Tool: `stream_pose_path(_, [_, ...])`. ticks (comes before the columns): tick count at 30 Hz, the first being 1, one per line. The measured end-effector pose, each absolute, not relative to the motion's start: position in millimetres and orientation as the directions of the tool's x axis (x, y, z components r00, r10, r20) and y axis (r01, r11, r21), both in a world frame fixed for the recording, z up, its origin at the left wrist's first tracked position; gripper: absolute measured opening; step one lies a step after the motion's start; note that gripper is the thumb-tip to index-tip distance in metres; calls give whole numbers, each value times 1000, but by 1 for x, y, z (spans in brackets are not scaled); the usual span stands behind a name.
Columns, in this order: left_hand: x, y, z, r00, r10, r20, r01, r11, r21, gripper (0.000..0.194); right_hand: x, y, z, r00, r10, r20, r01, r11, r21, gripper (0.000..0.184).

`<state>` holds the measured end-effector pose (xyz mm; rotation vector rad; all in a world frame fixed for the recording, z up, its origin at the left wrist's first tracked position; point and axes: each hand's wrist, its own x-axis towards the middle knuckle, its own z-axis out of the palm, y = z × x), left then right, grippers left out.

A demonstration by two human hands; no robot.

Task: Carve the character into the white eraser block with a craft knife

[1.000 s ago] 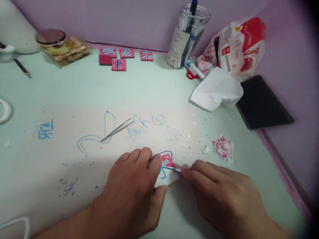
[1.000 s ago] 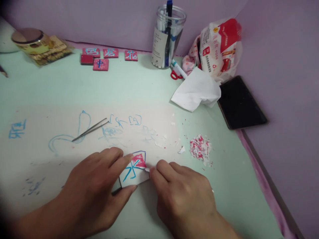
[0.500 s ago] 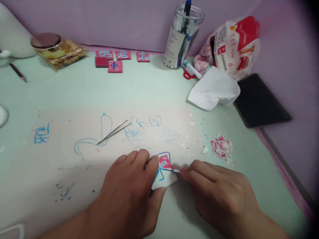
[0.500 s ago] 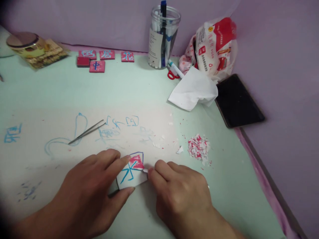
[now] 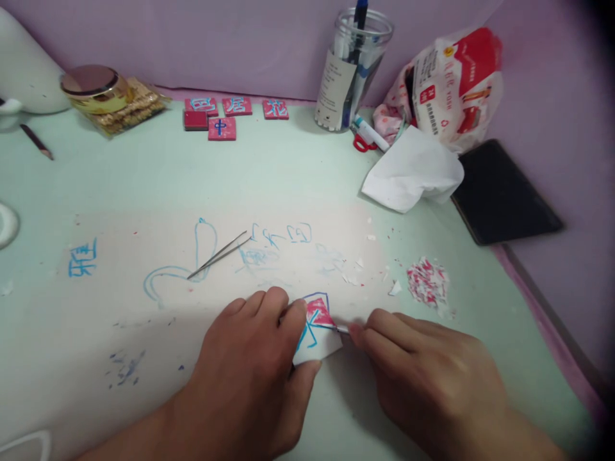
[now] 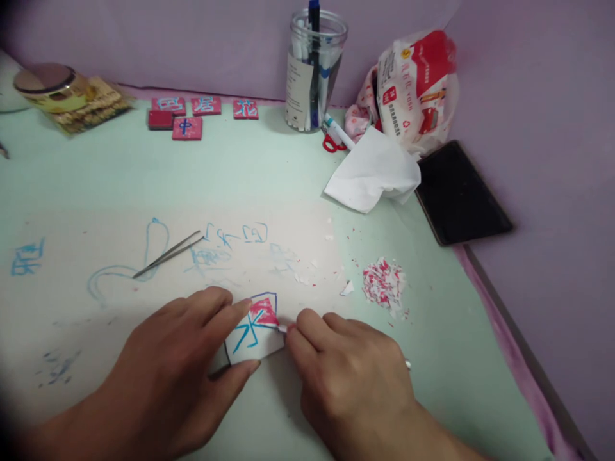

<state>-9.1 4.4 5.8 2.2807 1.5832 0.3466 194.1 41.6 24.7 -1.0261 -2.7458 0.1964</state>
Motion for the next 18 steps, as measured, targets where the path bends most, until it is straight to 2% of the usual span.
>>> stream_pose_path(18, [-9, 3, 5, 342, 940, 5, 862, -316, 397, 27, 199, 46, 15, -728, 652, 211, 616, 758, -216, 29])
